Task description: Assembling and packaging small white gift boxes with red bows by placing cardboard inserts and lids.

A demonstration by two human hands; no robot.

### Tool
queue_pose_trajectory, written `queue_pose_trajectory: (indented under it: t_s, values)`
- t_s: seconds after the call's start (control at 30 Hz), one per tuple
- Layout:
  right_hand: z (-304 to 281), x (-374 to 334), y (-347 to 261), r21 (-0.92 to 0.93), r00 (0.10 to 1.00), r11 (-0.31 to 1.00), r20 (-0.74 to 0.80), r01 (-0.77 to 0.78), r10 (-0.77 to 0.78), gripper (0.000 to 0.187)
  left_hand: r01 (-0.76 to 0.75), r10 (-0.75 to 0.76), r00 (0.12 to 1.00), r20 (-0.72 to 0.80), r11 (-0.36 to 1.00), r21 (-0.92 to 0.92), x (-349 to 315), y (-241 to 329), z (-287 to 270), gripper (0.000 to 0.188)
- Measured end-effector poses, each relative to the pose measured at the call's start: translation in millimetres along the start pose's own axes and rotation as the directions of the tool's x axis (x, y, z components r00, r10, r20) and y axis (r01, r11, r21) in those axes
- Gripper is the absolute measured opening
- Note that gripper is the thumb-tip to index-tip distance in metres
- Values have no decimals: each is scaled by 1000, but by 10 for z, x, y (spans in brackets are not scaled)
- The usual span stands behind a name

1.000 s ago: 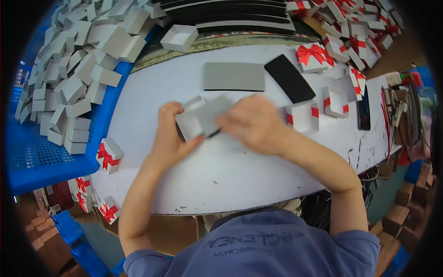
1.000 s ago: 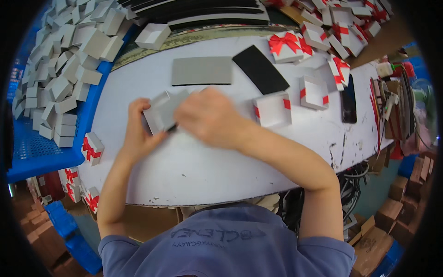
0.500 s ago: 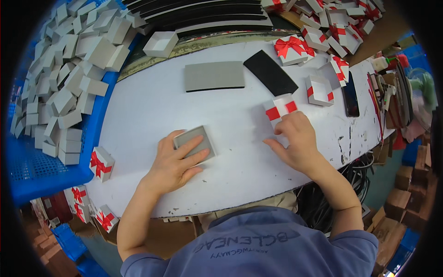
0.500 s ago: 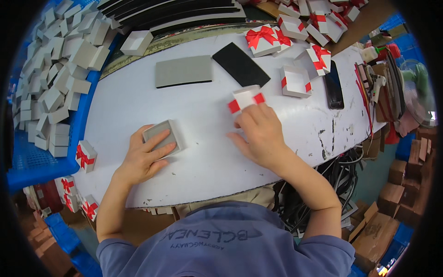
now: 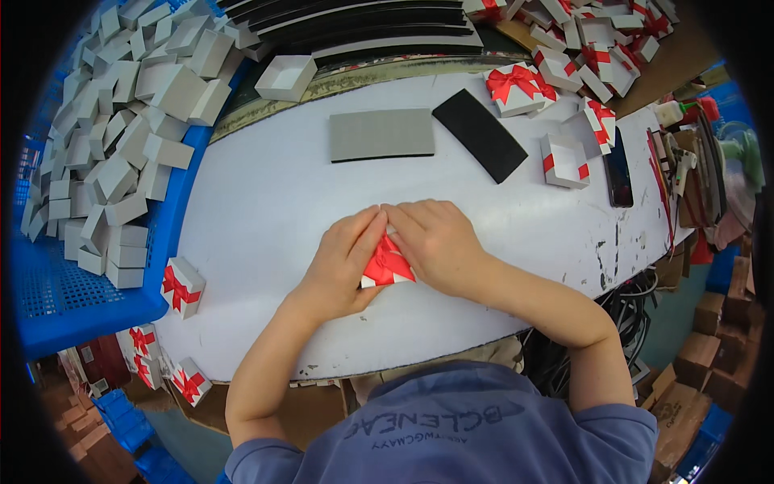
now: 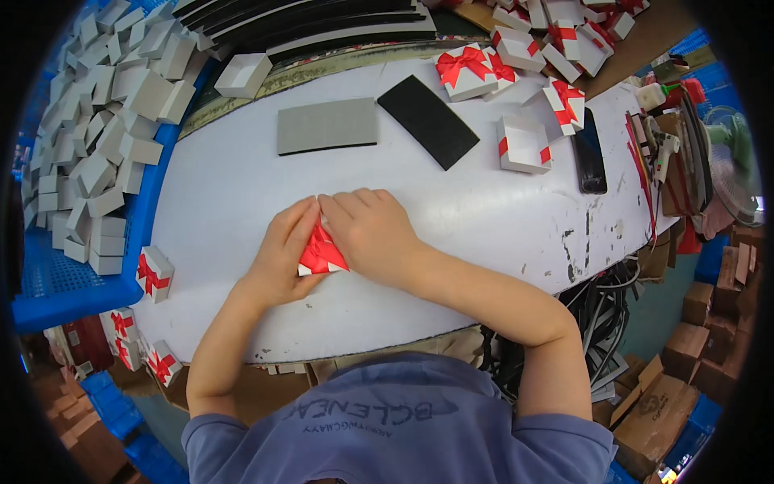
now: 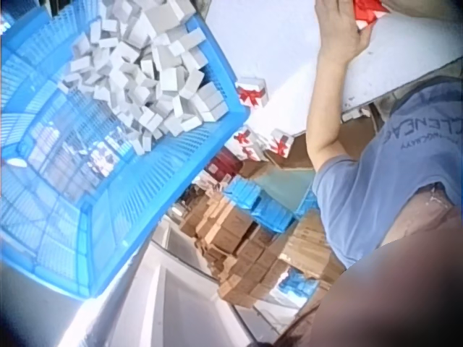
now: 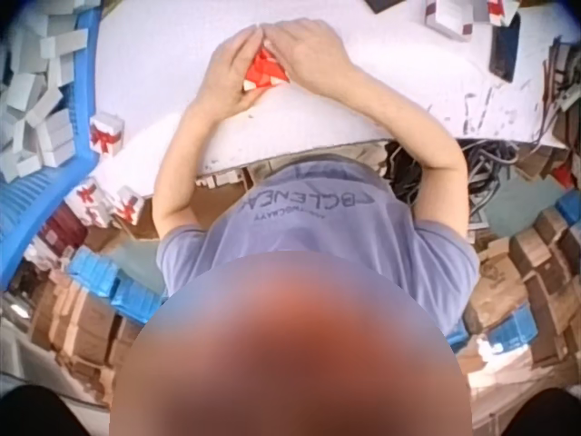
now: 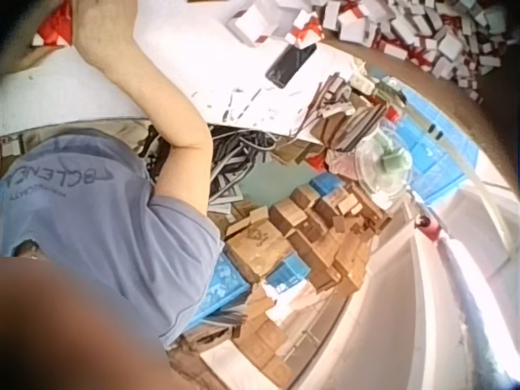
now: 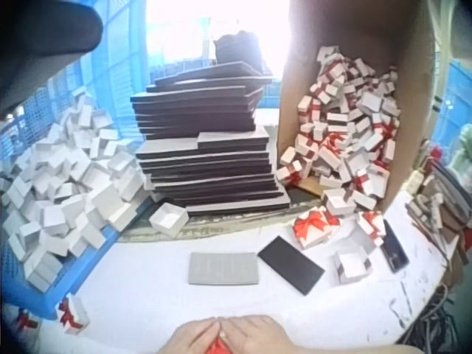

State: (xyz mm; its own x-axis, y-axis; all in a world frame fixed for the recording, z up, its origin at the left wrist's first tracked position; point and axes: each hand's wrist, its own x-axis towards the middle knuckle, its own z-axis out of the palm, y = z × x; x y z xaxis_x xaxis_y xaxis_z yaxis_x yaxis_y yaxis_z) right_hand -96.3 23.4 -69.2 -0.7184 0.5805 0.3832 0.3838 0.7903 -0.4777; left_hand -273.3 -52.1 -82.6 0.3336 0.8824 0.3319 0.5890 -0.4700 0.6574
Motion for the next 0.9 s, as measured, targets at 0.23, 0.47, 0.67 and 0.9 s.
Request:
queue_pose_trajectory:
  t_s: [0.23,0.47,0.67,0.9]
  values:
    - [-30,296,122,17,959,996,272,83,-84,41,187,-348,919,186,799,571,-173,503,-422,87]
    - [91,646,526,-148,978,989,205,-3,33,59,280,-255,960,-116,860,426,618,-3,-966,69]
    - [-97,512,535,128,847,991,529,-25,-47,41,521,-214,839,-500,583,624,884,-1492,-872,48]
    - [-210,451,615,158,837,987,544,-34,-58,24,616,-575,787,-222,739,272,461,-610,-885,47]
